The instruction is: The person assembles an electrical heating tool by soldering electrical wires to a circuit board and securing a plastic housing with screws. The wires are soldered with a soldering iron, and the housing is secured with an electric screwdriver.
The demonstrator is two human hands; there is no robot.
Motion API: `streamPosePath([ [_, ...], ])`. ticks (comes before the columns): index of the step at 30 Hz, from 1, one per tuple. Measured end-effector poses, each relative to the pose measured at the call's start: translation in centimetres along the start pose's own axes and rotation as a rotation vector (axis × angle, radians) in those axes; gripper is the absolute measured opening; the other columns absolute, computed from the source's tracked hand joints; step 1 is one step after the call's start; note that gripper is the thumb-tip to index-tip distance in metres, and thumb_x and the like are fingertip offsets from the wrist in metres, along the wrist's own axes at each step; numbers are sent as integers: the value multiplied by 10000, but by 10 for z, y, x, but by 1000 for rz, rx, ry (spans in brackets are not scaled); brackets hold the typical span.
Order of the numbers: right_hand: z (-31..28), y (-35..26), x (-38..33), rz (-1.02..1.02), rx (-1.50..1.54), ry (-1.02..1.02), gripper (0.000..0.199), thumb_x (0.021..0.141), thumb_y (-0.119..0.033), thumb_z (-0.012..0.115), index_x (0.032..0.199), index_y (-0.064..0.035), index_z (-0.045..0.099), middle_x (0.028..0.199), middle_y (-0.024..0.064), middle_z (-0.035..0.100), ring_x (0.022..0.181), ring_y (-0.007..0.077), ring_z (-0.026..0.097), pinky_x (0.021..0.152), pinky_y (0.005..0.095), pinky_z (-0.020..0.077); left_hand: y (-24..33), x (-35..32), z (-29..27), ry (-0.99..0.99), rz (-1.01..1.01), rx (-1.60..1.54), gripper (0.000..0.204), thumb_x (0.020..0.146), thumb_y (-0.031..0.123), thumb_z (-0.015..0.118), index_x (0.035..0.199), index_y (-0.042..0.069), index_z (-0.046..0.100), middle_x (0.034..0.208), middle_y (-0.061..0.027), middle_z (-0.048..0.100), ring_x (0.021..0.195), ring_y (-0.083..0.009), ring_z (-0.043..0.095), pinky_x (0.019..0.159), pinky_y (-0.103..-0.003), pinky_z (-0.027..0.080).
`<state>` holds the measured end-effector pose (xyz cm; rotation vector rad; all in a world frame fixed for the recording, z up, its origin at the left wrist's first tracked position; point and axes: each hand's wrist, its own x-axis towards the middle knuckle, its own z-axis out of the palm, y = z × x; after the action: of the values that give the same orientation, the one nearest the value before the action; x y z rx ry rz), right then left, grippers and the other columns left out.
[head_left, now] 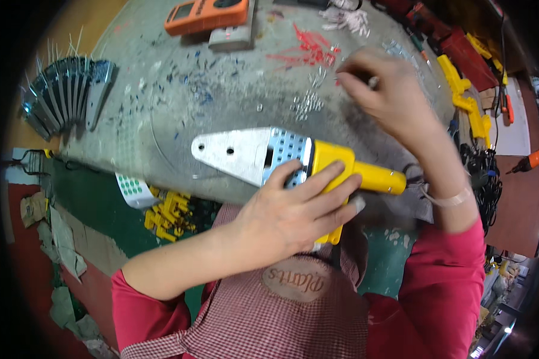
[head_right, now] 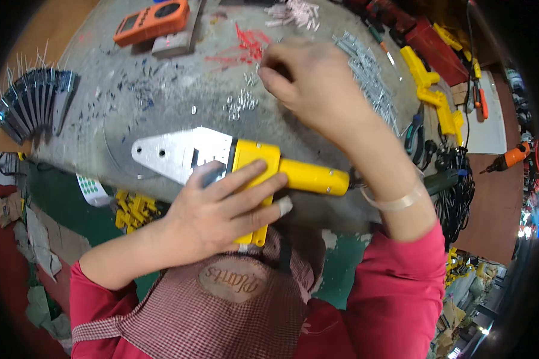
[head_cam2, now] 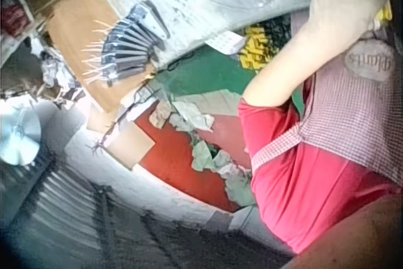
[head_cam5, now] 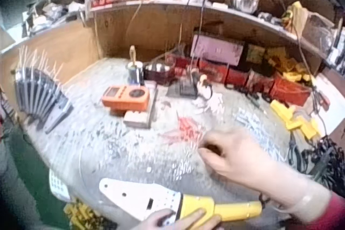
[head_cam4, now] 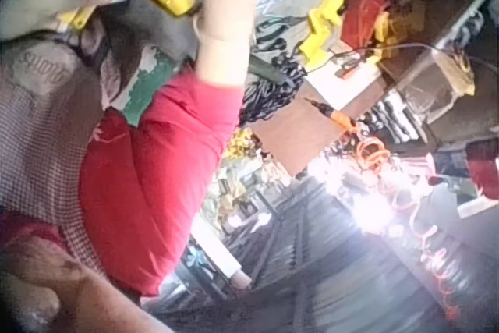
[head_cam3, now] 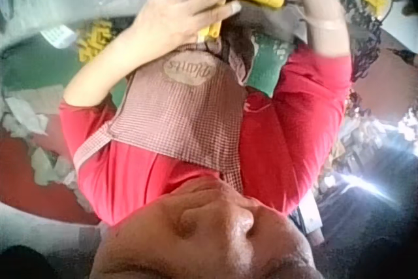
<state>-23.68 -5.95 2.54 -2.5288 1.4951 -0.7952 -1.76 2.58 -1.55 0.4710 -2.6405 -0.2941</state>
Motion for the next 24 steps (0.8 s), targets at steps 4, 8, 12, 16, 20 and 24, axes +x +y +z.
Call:
streamPosePath([
  [4,-51,-83,-54,21,331,-230,136,669,-48,732,763,-39,635,677,55,587,562,169,561,524,283,421,-10,1,-9,-131,29,-93,673,628,389,692,1234,124,569,1421,-43,455,1295,-244,438,928,-461,373],
  [8,-25,-119,-95,-6,187,-283,132,710,-92,661,730,-52,536,784,61,514,701,214,590,547,330,491,-19,10,-26,-156,35,-286,764,578,338,741,1271,94,534,1440,-36,436,1309,-257,418,949,-434,363],
  [12,-21,-127,-99,-60,163,-281,118,730,-119,627,769,-41,548,795,72,491,742,206,577,518,328,480,-21,14,-34,-273,36,-298,838,534,207,776,1315,91,494,1448,-36,427,1287,-268,433,947,-420,361],
  [16,-16,-132,-102,-47,116,-322,158,718,-138,627,820,-34,566,801,73,495,762,205,575,518,312,485,-15,12,-31,-239,21,-272,789,554,223,773,1292,96,525,1411,-37,471,1251,-278,456,941,-414,361],
  [20,-11,-124,-106,46,270,-189,129,775,-137,627,828,-39,563,822,73,521,774,197,605,568,313,513,-18,18,-35,-272,20,-284,728,577,363,775,1222,83,586,1410,-42,476,1246,-286,459,931,-421,362],
  [24,-42,-81,-102,181,313,-2,108,788,-145,646,836,-60,599,825,83,571,737,255,620,608,365,515,-24,19,-33,-268,23,-321,714,696,559,682,1232,96,588,1379,-45,515,1235,-295,473,916,-433,364],
])
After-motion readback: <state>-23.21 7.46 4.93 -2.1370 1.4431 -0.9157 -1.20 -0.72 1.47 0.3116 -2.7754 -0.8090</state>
